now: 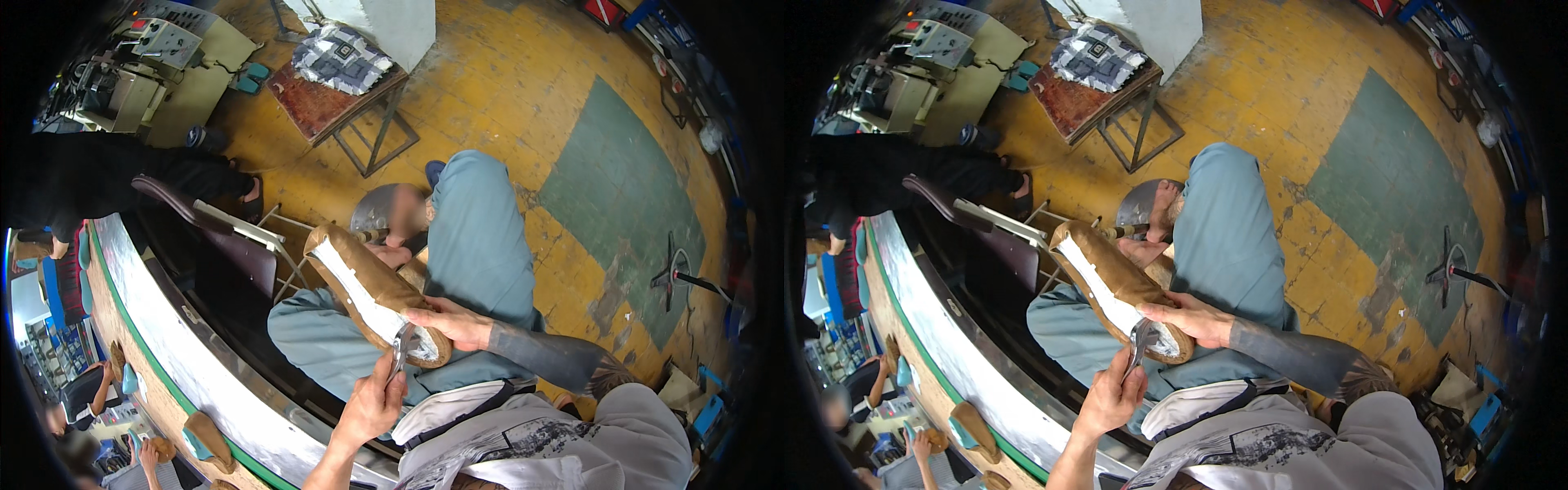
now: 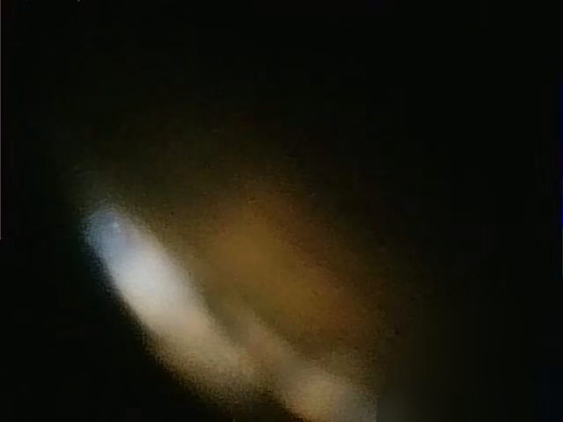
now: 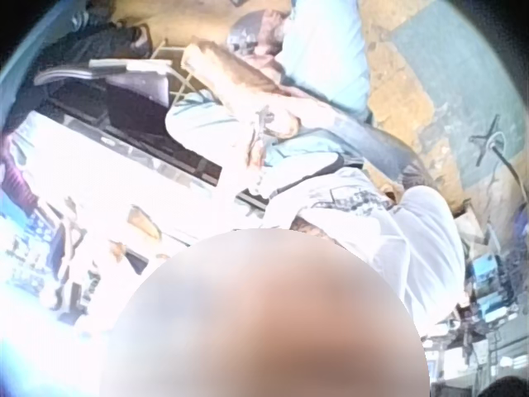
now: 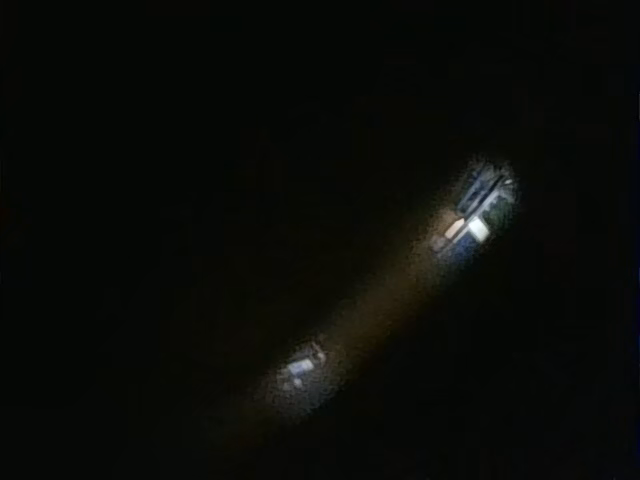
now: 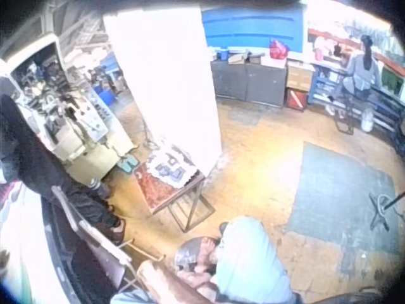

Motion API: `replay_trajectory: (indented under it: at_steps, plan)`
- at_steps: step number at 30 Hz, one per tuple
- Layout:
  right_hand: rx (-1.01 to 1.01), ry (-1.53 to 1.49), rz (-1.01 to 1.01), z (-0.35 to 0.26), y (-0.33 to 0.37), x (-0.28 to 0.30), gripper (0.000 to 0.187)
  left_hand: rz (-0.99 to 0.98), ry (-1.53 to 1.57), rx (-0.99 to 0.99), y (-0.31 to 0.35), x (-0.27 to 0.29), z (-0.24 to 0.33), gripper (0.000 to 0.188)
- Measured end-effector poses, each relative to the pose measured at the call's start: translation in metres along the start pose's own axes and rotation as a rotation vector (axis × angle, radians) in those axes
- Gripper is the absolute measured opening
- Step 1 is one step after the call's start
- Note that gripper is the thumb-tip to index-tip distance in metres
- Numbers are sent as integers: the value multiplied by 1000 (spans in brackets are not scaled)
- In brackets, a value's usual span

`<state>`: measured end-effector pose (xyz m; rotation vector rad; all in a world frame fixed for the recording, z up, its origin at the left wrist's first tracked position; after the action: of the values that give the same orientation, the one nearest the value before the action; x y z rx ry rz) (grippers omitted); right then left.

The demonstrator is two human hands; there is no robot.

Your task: The person sits on the floor and uses a metal tool to scrape and shape the surface of a shoe last. They repeatedly scrape the sides and bottom of the last, then place it on a nearby table and pick up another last to continue the process.

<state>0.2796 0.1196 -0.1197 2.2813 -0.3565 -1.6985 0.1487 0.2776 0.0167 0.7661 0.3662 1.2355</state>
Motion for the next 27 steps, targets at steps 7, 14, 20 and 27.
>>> replay_trajectory:
  at_steps: [7, 14, 20, 27]
  plan:
    - [38, -27, -29, -4, 7, 5, 70, -1, -15, 106, 14, 26, -12, 39]
    - [92, 217, 117, -4, 4, -5, 73, 281, -165, -88, 10, 27, 11, 54]
    - [76, 275, 116, -8, 8, -6, 79, 352, -726, -324, -22, 14, 47, 68]
    - [67, 334, 94, -7, 8, -1, 91, 477, -563, -488, -18, 15, 46, 68]
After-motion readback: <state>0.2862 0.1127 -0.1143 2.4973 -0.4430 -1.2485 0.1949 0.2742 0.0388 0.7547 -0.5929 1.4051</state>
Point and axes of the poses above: each hand's wrist, its own y-axis away from the middle knuckle, its own x-axis out of the back of the hand, z = x × y, the point moved 2 cm from there along -y, towards the middle knuckle, and after that the axes turned 11 degrees about -z, right-handed, at the moved point
